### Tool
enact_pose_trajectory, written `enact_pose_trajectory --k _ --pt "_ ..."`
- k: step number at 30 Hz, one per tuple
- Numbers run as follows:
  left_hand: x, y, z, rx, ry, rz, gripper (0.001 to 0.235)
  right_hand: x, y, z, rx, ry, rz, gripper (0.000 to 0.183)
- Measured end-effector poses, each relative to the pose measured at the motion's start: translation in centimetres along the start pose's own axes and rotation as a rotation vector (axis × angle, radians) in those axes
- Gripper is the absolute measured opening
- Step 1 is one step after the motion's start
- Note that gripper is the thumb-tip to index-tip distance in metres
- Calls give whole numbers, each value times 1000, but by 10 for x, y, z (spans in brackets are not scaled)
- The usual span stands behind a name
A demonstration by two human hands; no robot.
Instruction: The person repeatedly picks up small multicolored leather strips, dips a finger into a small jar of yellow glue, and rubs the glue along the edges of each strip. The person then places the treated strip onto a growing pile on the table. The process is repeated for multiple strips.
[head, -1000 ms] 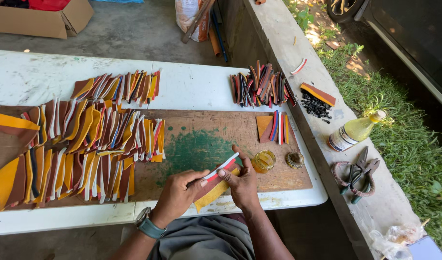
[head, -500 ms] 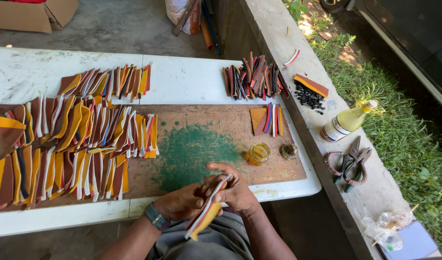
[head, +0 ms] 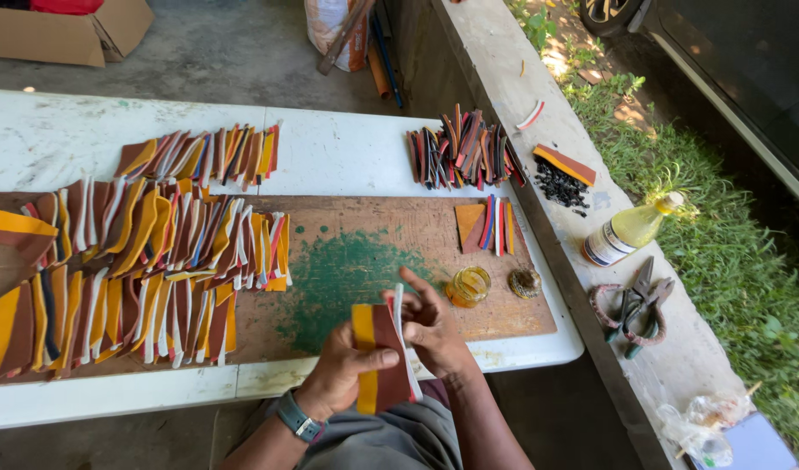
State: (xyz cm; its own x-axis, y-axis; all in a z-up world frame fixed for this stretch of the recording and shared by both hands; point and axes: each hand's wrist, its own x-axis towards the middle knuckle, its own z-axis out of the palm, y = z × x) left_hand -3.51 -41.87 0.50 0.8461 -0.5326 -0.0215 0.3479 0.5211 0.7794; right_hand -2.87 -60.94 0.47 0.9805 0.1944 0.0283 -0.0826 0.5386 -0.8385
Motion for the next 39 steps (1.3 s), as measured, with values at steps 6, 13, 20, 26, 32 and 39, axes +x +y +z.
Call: enact_pose_trajectory --k 6,13,20,26,32,39 --pt "3 7 -21 191 149 80 24 -18 10 6 -155 85 -47 95" --pt "6 5 -35 222 177 35 21 -20 10 15 -374 102 -47 86" --pt "10 43 -22 1036 182 167 18 -28 -38 28 -848 158 -214 78" --pt "42 49 -17 1953 -315 383 10 -33 -126 -14 -1829 372 -251 59" --pt "64 25 -33 2060 -478 200 9 -2 -127 -20 -2081 146 222 56" --pt "63 22 -37 2005 -468 205 9 17 -123 -34 -2108 41 342 59"
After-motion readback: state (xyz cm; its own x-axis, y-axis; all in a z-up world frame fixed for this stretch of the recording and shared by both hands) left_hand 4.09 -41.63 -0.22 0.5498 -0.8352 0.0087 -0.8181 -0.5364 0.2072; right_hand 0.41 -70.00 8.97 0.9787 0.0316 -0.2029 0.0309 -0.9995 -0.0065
